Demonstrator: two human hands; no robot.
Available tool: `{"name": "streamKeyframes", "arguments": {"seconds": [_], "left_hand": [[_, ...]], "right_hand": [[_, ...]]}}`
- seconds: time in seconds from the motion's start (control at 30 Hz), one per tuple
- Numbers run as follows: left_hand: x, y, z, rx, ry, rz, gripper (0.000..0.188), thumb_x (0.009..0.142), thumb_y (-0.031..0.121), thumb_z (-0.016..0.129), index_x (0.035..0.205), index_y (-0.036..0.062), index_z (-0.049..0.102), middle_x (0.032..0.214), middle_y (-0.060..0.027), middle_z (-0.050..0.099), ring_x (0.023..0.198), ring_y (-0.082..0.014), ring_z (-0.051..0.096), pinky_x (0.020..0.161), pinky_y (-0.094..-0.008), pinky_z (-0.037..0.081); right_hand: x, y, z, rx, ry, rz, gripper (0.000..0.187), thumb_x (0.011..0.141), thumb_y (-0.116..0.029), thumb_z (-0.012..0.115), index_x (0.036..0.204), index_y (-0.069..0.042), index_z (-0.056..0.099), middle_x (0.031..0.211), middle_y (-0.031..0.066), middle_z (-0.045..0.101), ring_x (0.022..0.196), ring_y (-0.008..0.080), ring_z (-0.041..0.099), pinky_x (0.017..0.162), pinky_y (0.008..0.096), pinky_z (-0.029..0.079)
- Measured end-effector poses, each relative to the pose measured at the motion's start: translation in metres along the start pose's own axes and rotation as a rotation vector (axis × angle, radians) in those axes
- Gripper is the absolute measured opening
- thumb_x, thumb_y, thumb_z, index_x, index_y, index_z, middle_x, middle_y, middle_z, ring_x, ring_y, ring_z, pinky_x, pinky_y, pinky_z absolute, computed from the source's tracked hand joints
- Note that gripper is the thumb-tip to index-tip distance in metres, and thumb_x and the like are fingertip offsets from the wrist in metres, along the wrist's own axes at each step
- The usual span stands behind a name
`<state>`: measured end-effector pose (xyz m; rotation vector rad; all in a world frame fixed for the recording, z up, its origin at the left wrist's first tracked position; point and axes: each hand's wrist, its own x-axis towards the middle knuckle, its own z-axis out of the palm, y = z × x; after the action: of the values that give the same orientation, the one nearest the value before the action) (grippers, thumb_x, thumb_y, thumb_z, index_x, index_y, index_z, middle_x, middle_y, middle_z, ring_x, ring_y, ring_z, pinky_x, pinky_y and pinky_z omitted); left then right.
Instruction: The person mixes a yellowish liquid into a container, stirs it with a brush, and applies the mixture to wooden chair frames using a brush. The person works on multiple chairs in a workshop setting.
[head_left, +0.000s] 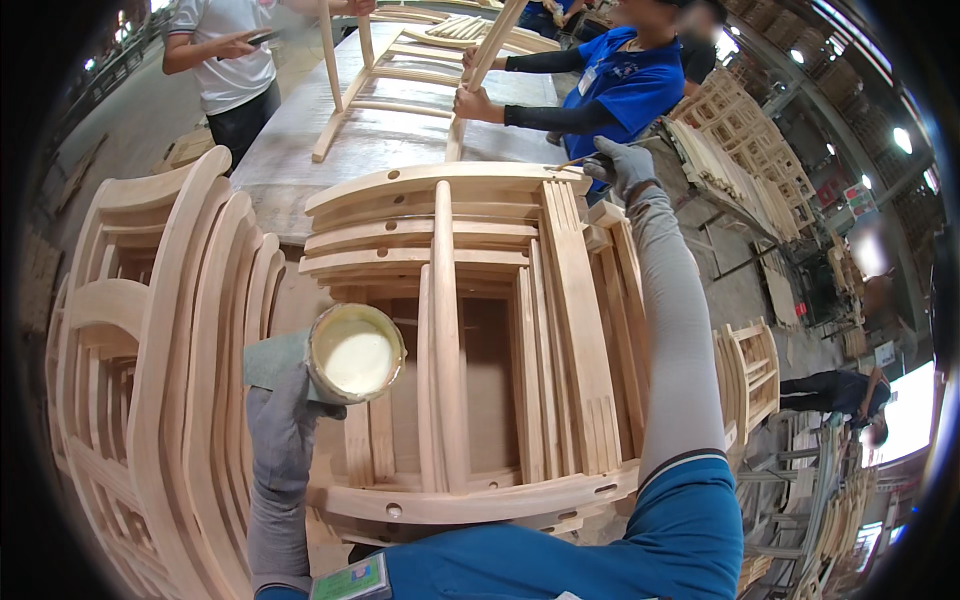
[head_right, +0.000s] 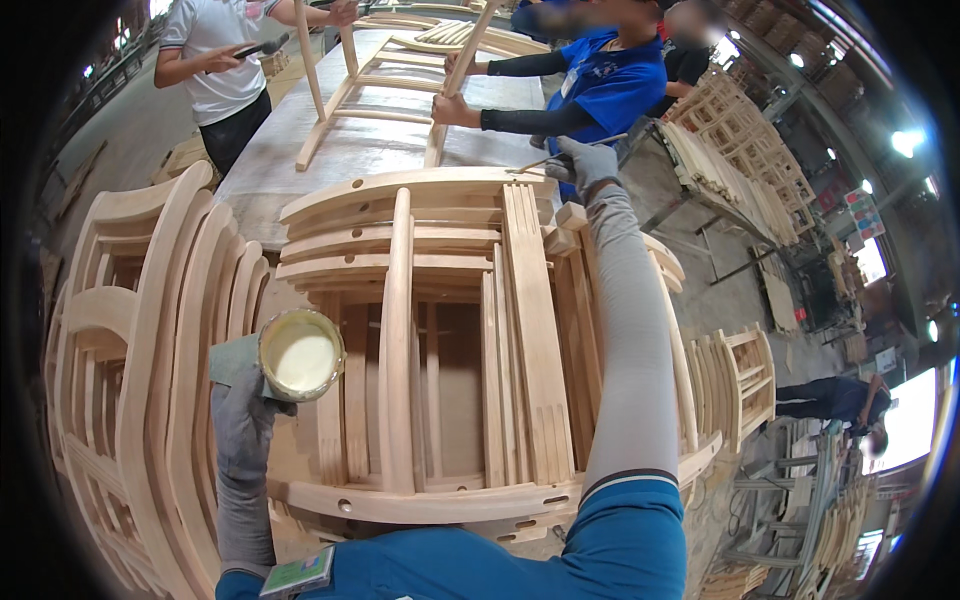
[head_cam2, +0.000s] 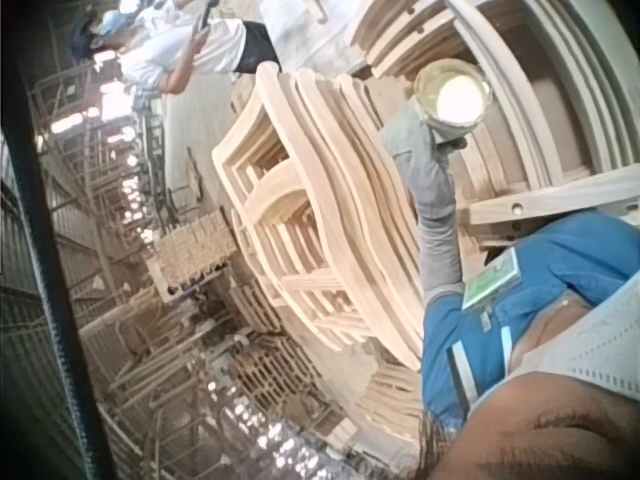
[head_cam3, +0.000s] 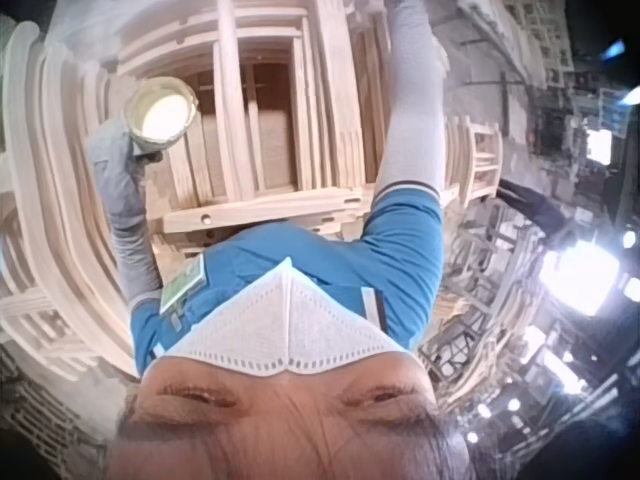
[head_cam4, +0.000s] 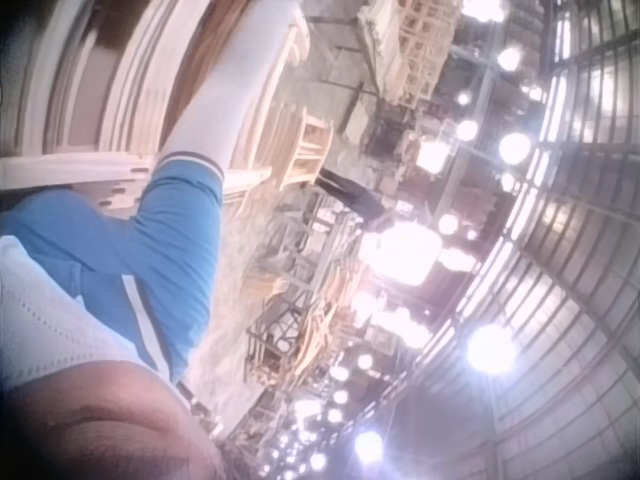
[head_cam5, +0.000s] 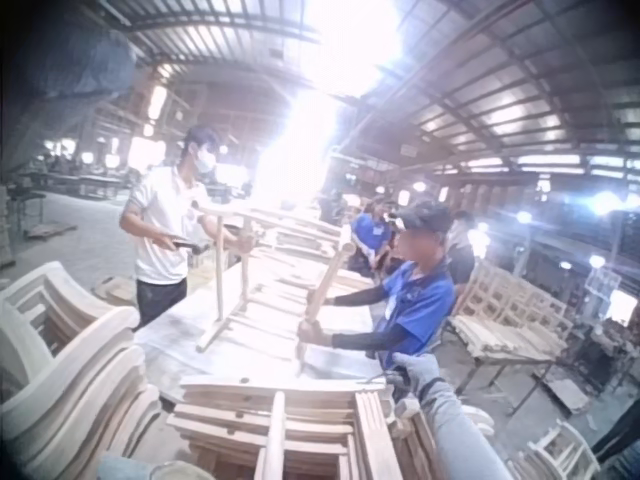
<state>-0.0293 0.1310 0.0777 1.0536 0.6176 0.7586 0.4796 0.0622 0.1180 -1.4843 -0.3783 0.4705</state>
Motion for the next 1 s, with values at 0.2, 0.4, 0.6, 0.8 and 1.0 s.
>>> {"name": "streamKeyframes", "arguments": {"seconds": [0.2,0.4,0.6,0.8,1.0], "left_hand": [[-0.008,0.002,0.006,0.008,-0.047,0.049,0.031,0.095,0.015,0.043,0.12,-0.0029,0.05,0.106,-0.0123,0.061,0.086,-0.0163,0.064,0.059,-0.028,0.055],[-0.038,0.017,0.024,0.016,-0.073,0.095,0.032,0.095,0.014,0.042,0.118,-0.0065,0.05,0.106,-0.0147,0.061,0.086,-0.0182,0.064,0.059,-0.0286,0.056],[-0.084,0.024,0.029,0.035,-0.208,0.112,0.029,0.096,0.014,0.042,0.119,-0.0024,0.049,0.107,-0.012,0.059,0.085,-0.0171,0.063,0.058,-0.0277,0.055],[-0.121,0.02,0.033,0.039,-0.321,0.066,0.025,0.093,0.012,0.048,0.103,-0.0083,0.058,0.091,-0.0122,0.063,0.074,-0.0168,0.065,0.061,-0.0287,0.057],[-0.15,0.014,0.028,0.167,-0.316,0.054,0.026,0.091,0.013,0.051,0.106,-0.0079,0.057,0.09,-0.0129,0.063,0.072,-0.0169,0.064,0.06,-0.0291,0.057]], "right_hand": [[-0.032,-0.025,-0.03,0.041,-0.127,-0.059,0.017,0.088,-0.007,0.06,0.098,0.007,0.056,0.095,0.0166,0.062,0.079,0.0259,0.066,0.07,0.0316,0.059],[-0.171,-0.072,0.006,-0.05,-0.27,-0.227,0.019,0.087,-0.013,0.062,0.096,0.003,0.058,0.088,0.0121,0.064,0.076,0.0201,0.066,0.067,0.0283,0.058],[-0.365,-0.093,0.014,0.022,-0.389,-0.278,0.012,0.08,0.0,0.063,0.09,0.004,0.058,0.086,0.0156,0.064,0.076,0.0228,0.067,0.069,0.0335,0.059],[-0.45,-0.061,0.001,-0.05,-0.442,-0.445,0.016,0.077,0.006,0.068,0.09,0.003,0.059,0.09,0.0125,0.066,0.084,0.0164,0.065,0.077,0.0279,0.055],[-0.486,-0.043,0.001,-0.066,-0.386,-0.292,0.013,0.079,0.004,0.068,0.087,0.002,0.059,0.091,0.0118,0.067,0.087,0.0147,0.065,0.078,0.025,0.054]]}}
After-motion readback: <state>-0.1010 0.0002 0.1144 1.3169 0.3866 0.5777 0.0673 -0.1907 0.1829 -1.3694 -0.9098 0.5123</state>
